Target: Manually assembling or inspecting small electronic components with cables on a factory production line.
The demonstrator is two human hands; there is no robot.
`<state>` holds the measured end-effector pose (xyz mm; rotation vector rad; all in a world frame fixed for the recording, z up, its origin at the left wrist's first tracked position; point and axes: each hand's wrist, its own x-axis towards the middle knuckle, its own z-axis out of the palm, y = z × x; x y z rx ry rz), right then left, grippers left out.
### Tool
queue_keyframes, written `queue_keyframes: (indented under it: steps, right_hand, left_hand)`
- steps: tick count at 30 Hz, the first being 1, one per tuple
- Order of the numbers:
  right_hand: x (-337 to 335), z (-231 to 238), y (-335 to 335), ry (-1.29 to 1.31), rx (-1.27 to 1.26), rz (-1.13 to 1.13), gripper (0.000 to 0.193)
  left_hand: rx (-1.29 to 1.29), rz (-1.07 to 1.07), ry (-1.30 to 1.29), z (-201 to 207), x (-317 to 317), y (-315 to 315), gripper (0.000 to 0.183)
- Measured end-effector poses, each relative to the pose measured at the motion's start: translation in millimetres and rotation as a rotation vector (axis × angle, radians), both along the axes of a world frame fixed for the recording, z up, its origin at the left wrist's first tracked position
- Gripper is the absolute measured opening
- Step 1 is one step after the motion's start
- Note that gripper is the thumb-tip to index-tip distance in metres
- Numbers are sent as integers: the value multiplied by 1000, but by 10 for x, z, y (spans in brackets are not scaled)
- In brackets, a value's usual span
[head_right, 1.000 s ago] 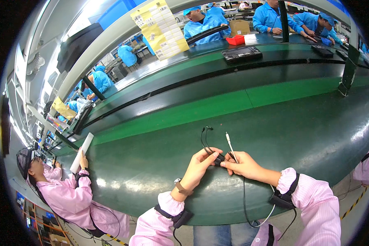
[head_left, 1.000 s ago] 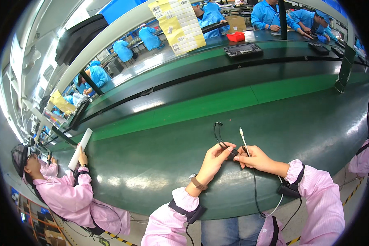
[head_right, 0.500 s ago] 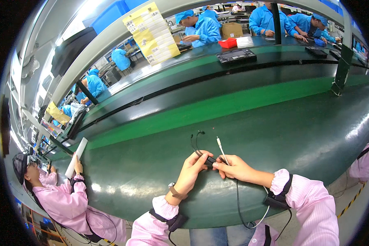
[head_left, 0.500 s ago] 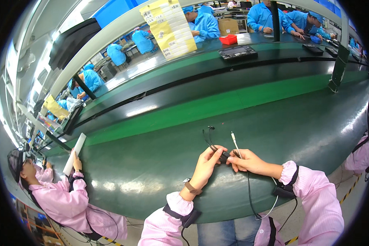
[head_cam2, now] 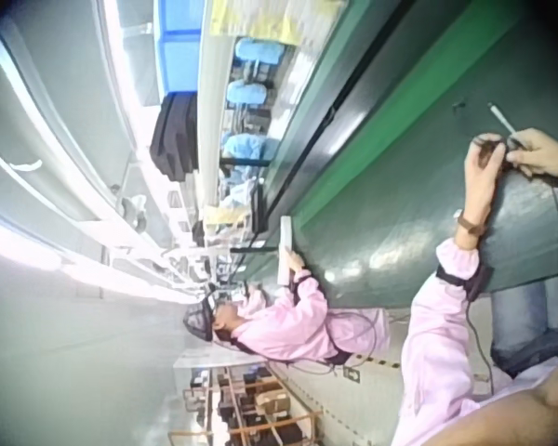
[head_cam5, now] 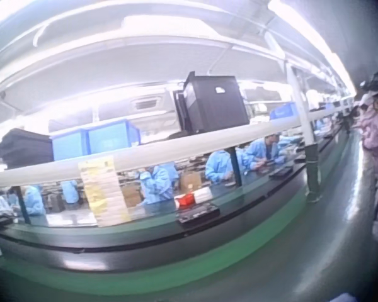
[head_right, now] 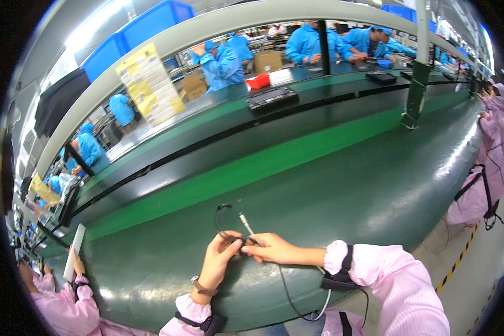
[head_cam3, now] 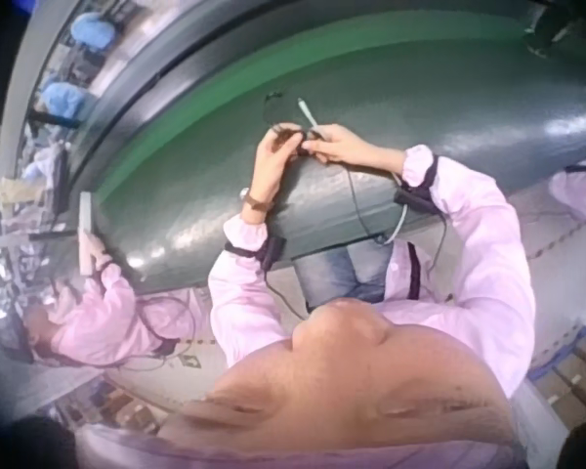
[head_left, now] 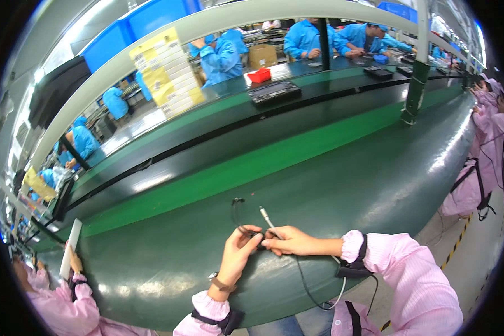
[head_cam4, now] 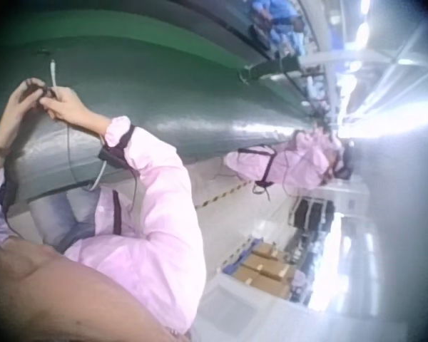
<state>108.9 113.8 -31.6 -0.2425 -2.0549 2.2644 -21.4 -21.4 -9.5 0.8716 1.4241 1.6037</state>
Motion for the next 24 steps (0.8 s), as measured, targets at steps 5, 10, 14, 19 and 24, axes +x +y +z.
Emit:
queue_keyframes:
  steps: [5, 10, 14, 19, 24]
  right_hand:
    - [4, 11, -2, 9, -7, -13, 24]
    - [23, 40, 18, 3, -13, 2, 28]
    - [28, 65, 17, 15, 16, -12, 30]
    - [-36, -62, -5, 53, 59, -53, 31]
    - [-20, -113, 9, 56, 7, -41, 31]
  left_hand:
    - [-21, 52, 33, 3, 3, -2, 19]
    - [-31, 60, 23, 14, 3, 13, 18]
    - [-25, 49, 23, 20, 16, 24, 17]
    - [-86, 8, 72, -11, -26, -24, 17]
    - [-87, 5, 79, -17, 7, 3, 17]
